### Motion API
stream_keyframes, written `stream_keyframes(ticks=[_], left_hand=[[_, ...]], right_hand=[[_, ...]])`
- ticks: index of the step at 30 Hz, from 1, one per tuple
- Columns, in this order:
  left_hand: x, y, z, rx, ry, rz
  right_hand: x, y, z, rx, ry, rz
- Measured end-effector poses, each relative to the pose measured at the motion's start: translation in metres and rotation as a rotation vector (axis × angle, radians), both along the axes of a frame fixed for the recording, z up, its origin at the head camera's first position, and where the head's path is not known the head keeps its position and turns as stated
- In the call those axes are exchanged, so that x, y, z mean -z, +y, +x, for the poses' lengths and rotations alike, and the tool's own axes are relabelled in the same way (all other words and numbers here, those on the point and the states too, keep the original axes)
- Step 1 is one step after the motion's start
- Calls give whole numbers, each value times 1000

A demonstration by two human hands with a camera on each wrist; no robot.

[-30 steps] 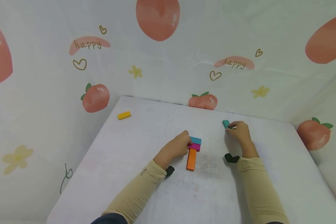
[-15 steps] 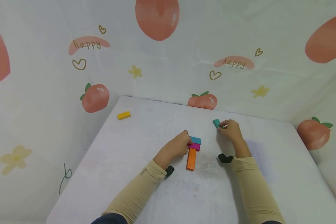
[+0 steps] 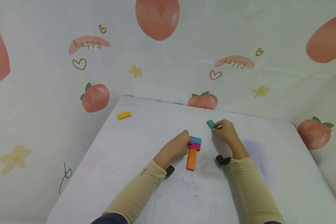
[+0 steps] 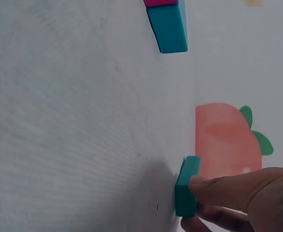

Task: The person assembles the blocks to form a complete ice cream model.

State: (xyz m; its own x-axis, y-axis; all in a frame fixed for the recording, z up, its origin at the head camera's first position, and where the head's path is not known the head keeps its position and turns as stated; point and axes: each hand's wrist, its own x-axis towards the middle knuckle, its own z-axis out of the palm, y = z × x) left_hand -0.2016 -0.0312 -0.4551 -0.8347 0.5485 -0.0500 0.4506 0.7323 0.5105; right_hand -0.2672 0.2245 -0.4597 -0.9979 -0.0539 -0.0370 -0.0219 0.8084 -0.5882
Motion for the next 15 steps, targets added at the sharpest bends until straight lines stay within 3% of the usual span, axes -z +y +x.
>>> stream_keyframes(ticks=[15], left_hand=[[1, -1, 0, 3, 7, 7]], right_hand=[[6, -9, 2, -246, 80, -23]])
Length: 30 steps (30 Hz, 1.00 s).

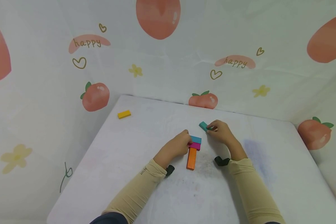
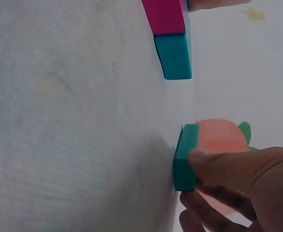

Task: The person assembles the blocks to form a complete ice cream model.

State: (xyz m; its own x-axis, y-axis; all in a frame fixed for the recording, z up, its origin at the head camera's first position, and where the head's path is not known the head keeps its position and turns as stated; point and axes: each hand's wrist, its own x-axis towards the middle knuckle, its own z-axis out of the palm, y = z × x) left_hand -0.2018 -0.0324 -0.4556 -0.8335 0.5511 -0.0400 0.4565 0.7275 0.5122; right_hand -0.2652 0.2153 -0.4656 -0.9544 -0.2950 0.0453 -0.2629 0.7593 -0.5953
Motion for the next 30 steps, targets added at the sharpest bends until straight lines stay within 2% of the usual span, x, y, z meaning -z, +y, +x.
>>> stream_keyframes(ticks=[7, 19, 23, 30], left_hand=[[0, 0, -1, 10, 8, -7], [-2, 1, -1, -9, -18, -20], [-2, 0, -1, -1, -6, -13], [-1, 0, -1, 7, -7, 4]], right_hand=[[-1, -6, 3, -72, 0, -3], [-5, -19, 10, -117, -43, -12], [-7, -22, 12, -138, -62, -11], [-7, -25, 14, -173, -51, -12]])
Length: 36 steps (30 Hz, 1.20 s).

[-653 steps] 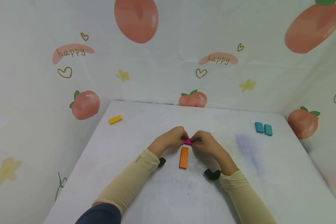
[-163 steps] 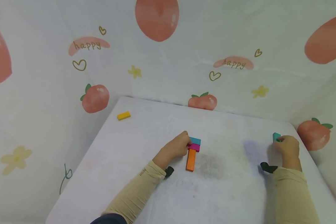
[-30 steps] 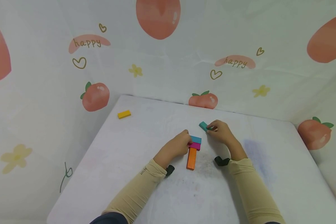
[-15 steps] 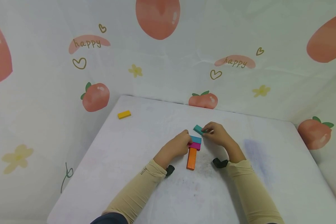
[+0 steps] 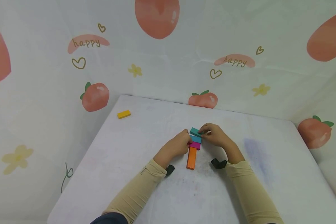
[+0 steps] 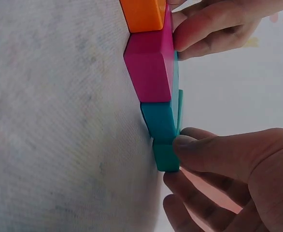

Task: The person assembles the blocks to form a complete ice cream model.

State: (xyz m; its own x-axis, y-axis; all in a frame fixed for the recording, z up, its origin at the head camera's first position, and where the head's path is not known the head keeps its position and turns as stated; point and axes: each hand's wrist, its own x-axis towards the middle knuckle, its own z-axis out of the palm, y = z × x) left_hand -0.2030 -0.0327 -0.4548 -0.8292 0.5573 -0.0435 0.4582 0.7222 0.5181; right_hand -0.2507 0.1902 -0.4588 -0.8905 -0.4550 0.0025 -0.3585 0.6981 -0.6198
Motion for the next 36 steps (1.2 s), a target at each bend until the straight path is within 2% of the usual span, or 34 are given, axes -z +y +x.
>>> stream_keyframes(ticks=[28, 36], left_hand=[[-3, 0, 2, -3, -1, -4], [-4, 0, 2, -3, -18, -8]], right_hand=[[-3, -6, 4, -10, -27, 12], [-9, -5, 12, -90, -56, 84]])
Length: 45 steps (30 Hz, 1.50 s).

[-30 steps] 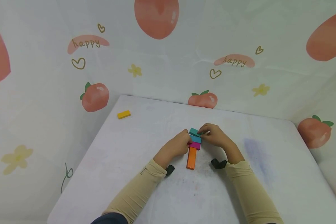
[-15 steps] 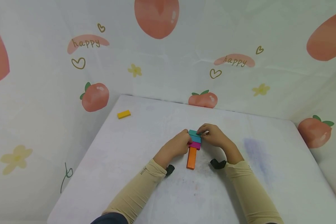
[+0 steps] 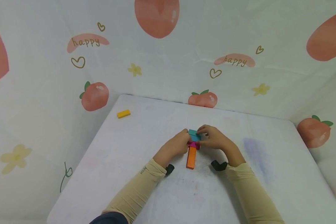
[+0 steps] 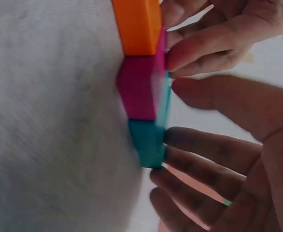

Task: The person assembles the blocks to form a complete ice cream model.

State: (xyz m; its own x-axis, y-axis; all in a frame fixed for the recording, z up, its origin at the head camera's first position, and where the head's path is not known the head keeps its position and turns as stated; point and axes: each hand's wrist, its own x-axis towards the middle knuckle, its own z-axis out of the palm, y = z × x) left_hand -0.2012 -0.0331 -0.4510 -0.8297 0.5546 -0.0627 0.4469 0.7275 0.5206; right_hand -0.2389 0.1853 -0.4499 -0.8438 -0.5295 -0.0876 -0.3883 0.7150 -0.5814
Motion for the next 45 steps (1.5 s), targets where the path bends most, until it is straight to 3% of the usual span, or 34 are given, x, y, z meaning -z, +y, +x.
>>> stream_keyframes(ticks=[7, 22, 30, 36, 45], left_hand=[[1, -1, -1, -6, -6, 12], [3, 0, -3, 41, 49, 5], [-3, -6, -2, 44, -7, -2], [-9, -28, -6, -28, -36, 24], [-13, -85, -19, -112, 111, 69]], right_hand=[[-7, 0, 4, -32, -61, 51], [-13, 0, 6, -39, -52, 70], [-13, -1, 5, -49, -56, 73], [-15, -3, 4, -40, -57, 106], [-11, 0, 5, -43, -86, 101]])
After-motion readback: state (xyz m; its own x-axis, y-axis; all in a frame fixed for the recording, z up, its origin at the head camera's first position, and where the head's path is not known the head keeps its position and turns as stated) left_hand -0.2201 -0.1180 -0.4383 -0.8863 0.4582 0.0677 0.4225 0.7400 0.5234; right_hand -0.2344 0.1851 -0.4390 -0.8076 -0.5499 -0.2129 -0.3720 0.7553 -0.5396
